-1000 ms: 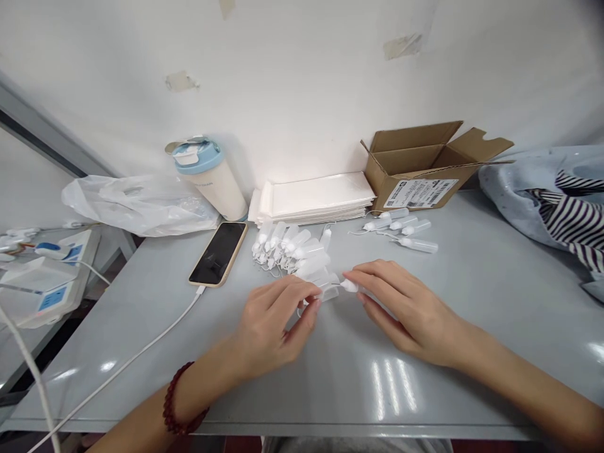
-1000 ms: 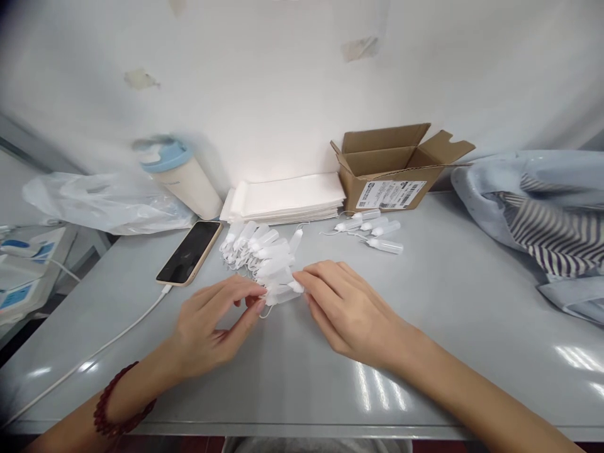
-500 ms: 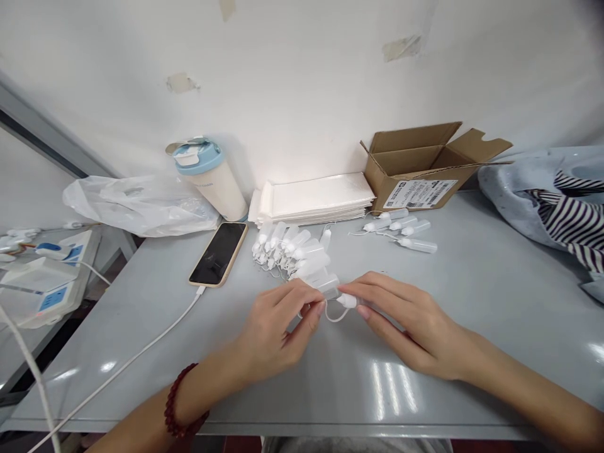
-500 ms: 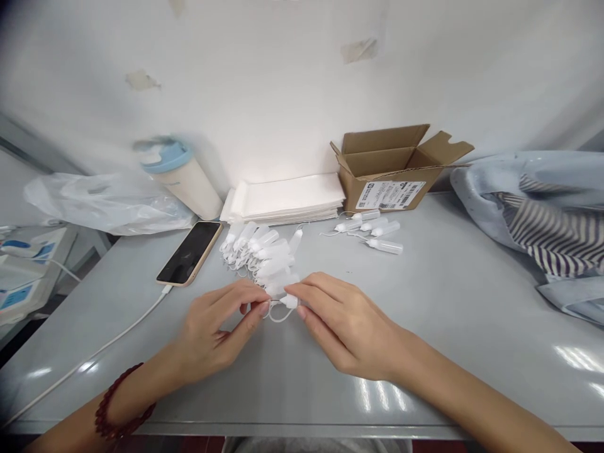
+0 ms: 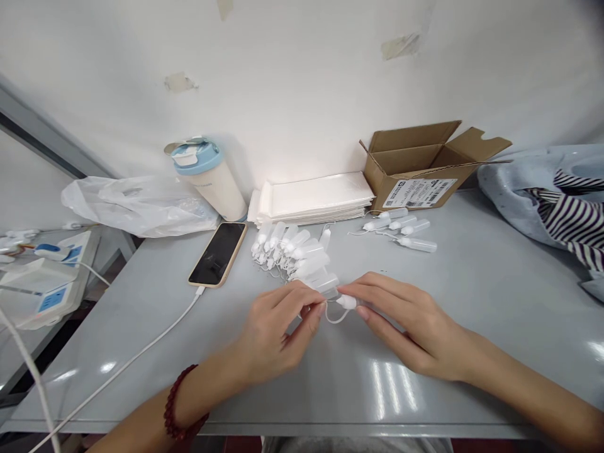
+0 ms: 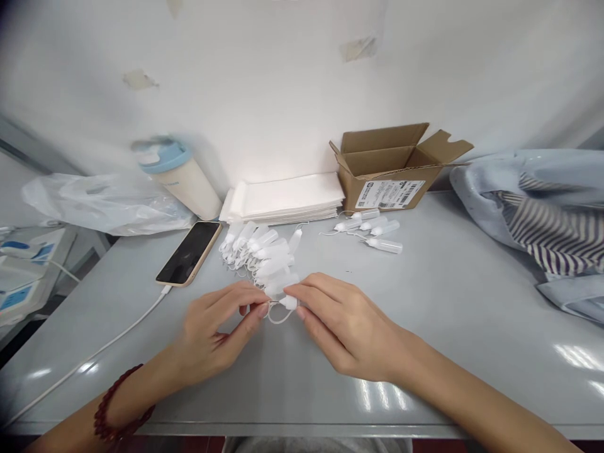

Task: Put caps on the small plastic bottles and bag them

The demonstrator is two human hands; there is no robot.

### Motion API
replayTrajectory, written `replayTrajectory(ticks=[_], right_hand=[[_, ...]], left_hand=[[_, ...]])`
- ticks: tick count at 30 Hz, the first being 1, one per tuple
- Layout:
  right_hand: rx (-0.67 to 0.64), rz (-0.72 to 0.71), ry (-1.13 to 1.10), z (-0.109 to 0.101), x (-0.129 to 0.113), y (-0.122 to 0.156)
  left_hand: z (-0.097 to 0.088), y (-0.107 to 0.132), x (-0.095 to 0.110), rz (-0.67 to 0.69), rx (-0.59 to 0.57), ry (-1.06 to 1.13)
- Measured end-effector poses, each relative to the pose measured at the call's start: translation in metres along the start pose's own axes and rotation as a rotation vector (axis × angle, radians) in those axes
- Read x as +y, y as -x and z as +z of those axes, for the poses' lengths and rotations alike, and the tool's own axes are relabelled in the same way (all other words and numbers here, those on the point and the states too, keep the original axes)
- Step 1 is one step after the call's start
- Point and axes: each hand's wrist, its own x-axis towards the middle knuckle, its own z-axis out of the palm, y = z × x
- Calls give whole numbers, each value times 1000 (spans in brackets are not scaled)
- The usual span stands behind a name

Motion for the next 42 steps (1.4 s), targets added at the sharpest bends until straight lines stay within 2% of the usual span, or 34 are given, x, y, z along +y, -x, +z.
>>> replayTrajectory(ticks=[15, 31, 38, 42], right_hand=[[-26, -3, -22, 1, 2, 1], [-80, -23, -3, 7, 4, 4], [-93, -16, -3, 8, 4, 5], [-68, -11, 7, 8, 3, 5]], left_hand=[[1, 2, 0, 30, -11, -36], [3, 8, -11, 180, -26, -246], [3, 8, -12, 172, -51, -263], [-1, 4, -6, 51, -52, -152]])
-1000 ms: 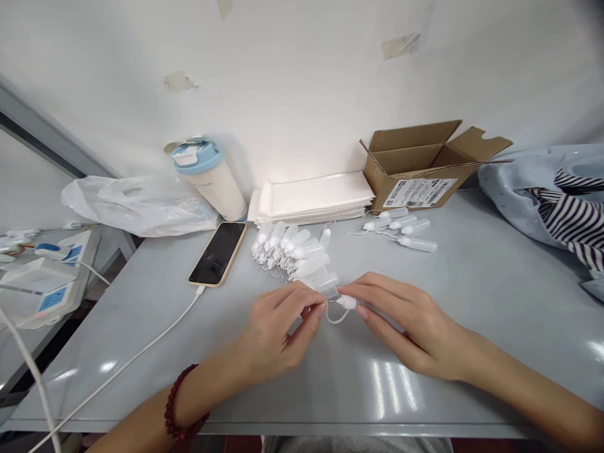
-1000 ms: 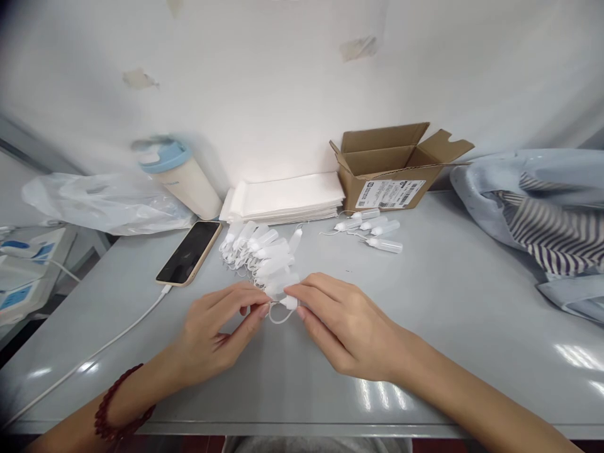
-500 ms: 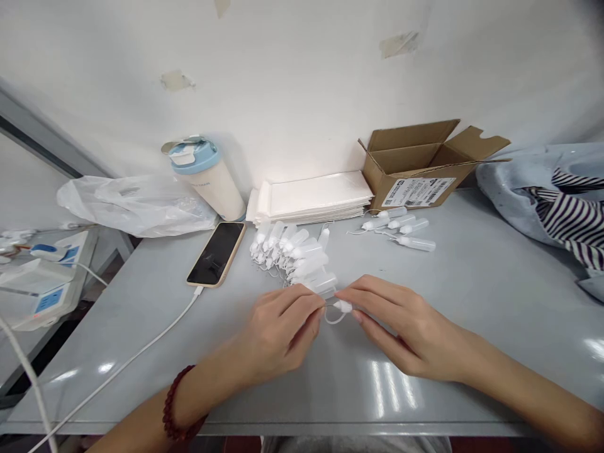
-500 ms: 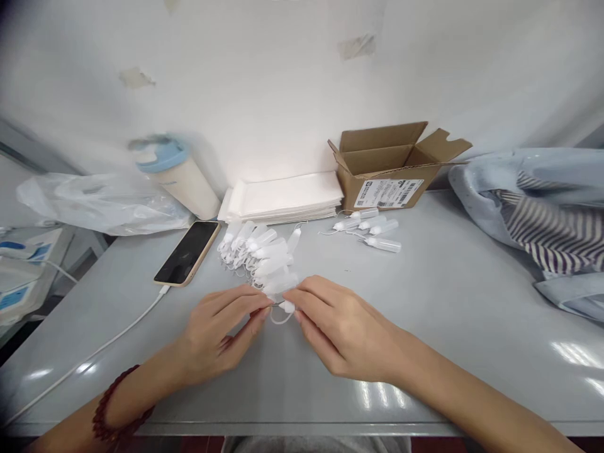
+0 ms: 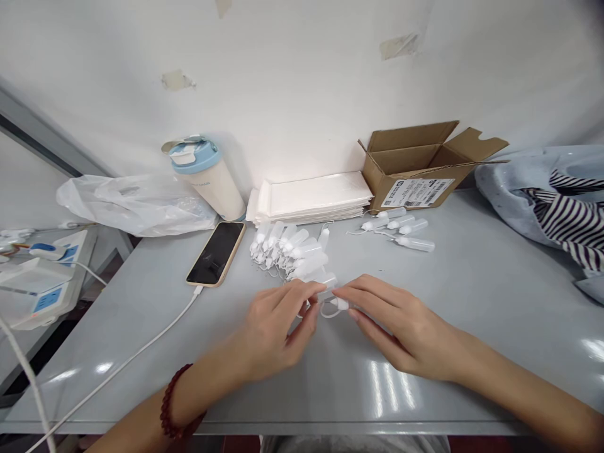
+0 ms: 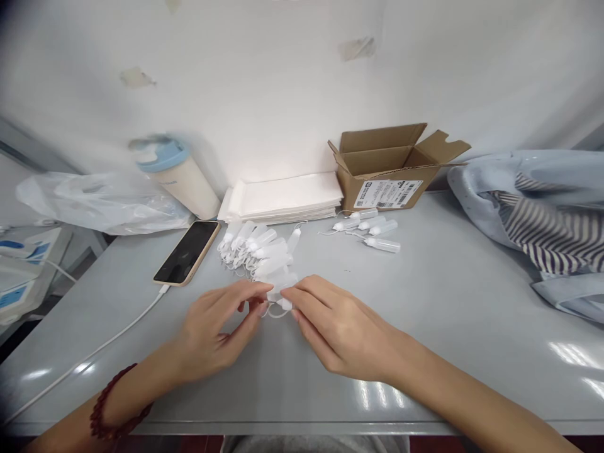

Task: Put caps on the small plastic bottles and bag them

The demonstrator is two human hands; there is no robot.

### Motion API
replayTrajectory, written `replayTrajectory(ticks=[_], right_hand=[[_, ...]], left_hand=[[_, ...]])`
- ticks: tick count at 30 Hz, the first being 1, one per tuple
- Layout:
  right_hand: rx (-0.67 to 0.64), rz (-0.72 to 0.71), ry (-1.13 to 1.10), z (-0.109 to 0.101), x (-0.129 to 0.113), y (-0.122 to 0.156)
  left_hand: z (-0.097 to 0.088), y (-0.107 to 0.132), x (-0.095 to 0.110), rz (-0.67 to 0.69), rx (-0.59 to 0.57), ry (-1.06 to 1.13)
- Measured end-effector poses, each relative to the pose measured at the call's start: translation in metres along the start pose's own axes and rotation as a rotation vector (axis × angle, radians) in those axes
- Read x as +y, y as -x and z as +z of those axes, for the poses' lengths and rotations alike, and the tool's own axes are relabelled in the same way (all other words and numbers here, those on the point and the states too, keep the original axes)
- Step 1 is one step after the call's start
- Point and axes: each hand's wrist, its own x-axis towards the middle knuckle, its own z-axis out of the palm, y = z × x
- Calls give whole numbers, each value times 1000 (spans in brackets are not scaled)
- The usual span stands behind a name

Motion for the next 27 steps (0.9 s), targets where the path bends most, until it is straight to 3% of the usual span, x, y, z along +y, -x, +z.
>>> replayTrajectory(ticks=[10, 19, 27], right_hand=[[15, -39, 2, 1, -1, 0], [-16, -4, -84, 4, -1, 0], [-41, 144, -247, -2, -4, -3]], left_hand=[[-2, -2, 6, -233, -111, 205], [5, 1, 5, -89, -49, 154], [6, 4, 6, -160, 4, 174]])
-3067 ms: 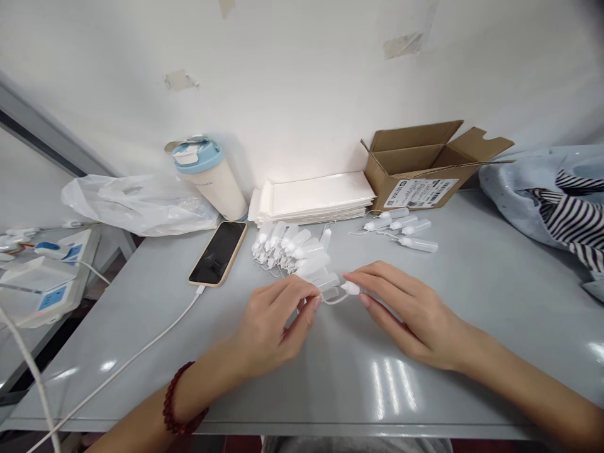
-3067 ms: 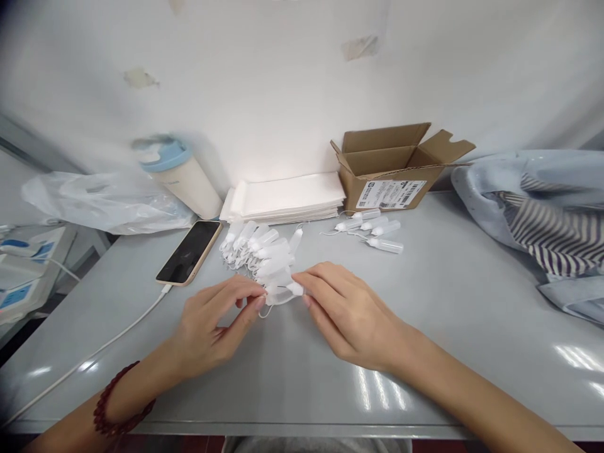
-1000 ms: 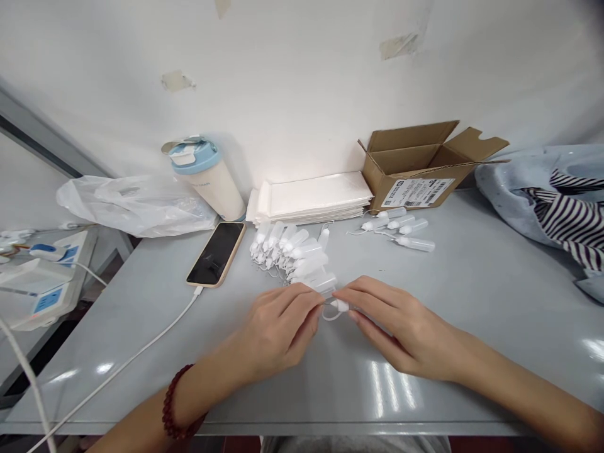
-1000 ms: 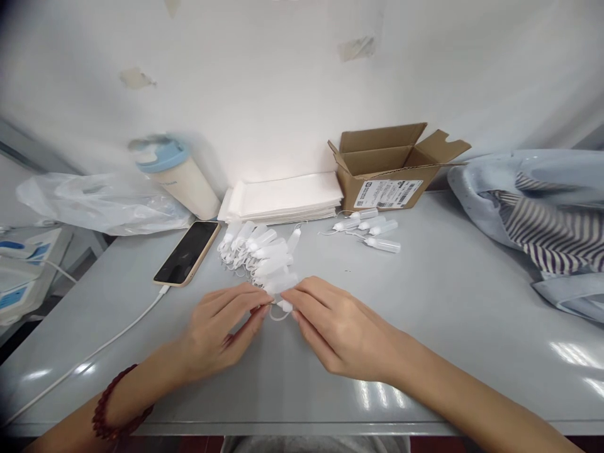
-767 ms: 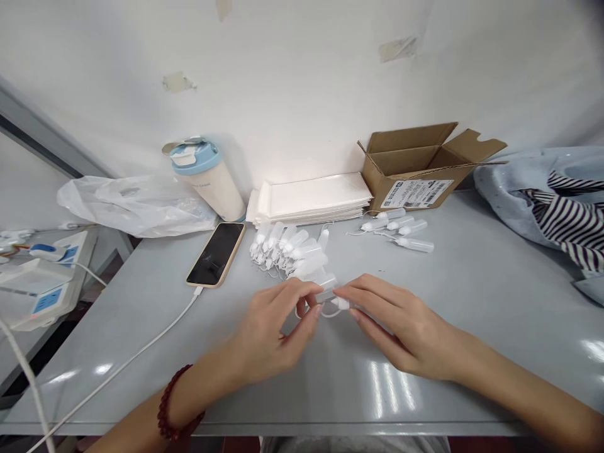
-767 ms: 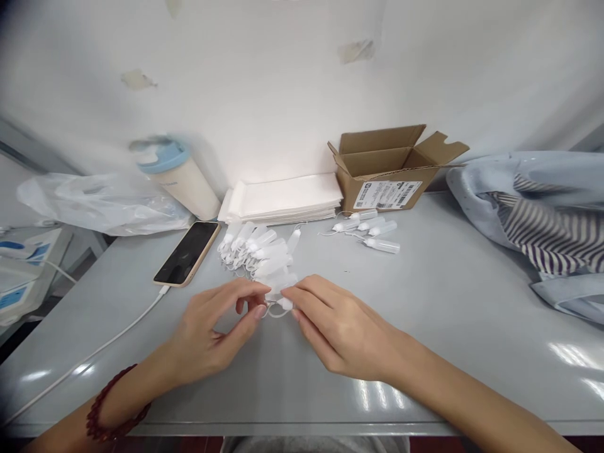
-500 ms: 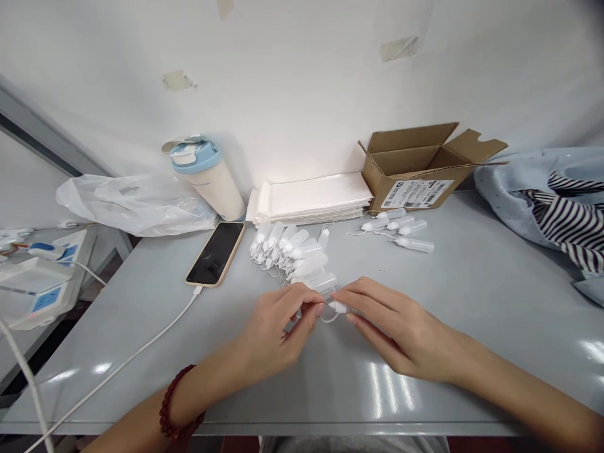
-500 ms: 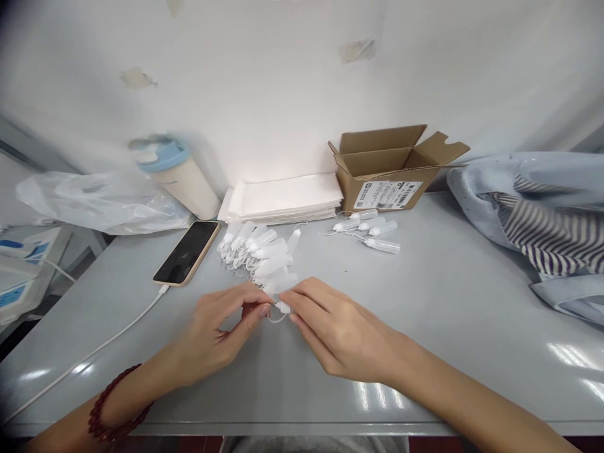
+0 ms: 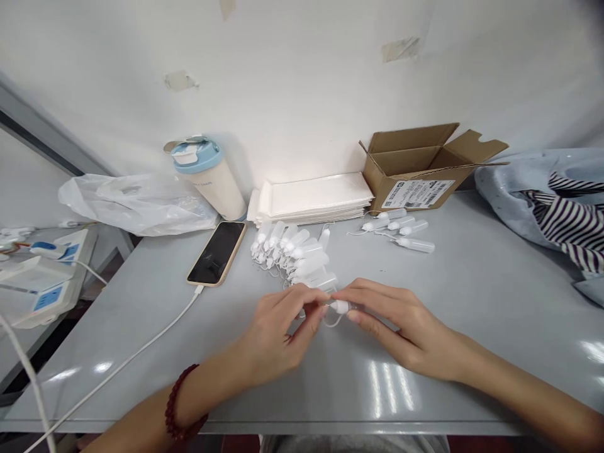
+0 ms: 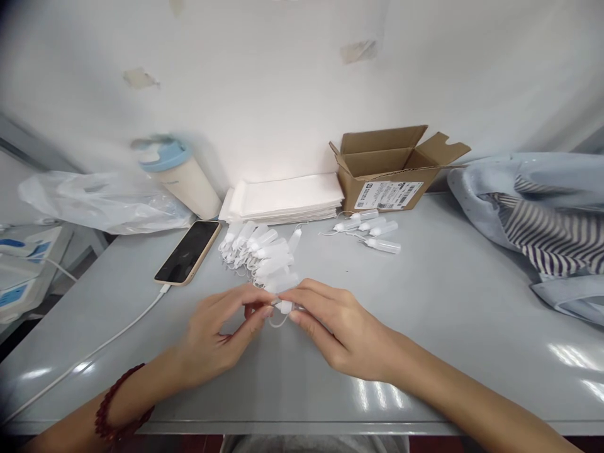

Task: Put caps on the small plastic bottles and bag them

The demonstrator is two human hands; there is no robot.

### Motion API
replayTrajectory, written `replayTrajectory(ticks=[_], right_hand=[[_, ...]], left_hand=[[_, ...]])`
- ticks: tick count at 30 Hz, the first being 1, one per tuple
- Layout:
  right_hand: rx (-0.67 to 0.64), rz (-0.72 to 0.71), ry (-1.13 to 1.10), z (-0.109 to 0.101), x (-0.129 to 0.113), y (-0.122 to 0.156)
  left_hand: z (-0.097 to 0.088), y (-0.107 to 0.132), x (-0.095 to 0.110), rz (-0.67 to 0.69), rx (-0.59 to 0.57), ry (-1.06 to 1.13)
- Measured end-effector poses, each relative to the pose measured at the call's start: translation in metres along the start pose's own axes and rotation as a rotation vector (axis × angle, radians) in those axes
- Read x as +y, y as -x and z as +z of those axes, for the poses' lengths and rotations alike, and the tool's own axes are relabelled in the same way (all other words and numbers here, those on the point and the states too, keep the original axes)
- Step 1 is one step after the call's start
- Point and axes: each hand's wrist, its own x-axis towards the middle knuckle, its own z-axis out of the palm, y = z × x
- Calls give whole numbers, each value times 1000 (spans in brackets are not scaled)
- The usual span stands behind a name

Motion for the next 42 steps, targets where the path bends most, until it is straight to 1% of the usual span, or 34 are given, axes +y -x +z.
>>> replayTrajectory(ticks=[4, 9, 12, 15, 20, 27, 32, 38, 42], right_hand=[[-9, 39, 14, -3, -1, -1], [2, 9, 33, -4, -1, 0], [3, 9, 33, -3, -2, 0], [-4, 29, 7, -2, -2, 0], [9, 20, -22, 0, 0, -1], [-6, 45, -22, 1, -1, 0], [7, 19, -1, 0, -1, -1], [50, -25, 83, 0, 1, 0], [59, -54, 88, 2, 2, 2]], left_hand=[[-5, -5, 5, -111, -41, 48], [-11, -9, 9, -198, -103, 144], [-11, -8, 10, -271, -138, 202], [-8, -5, 10, -298, -145, 240], [-4, -3, 8, -265, -147, 235], [-1, -4, 5, -159, -105, 150], [0, -4, 5, -78, -98, 84], [-2, -4, 5, -74, -45, 79], [-2, -2, 4, -100, -68, 127]])
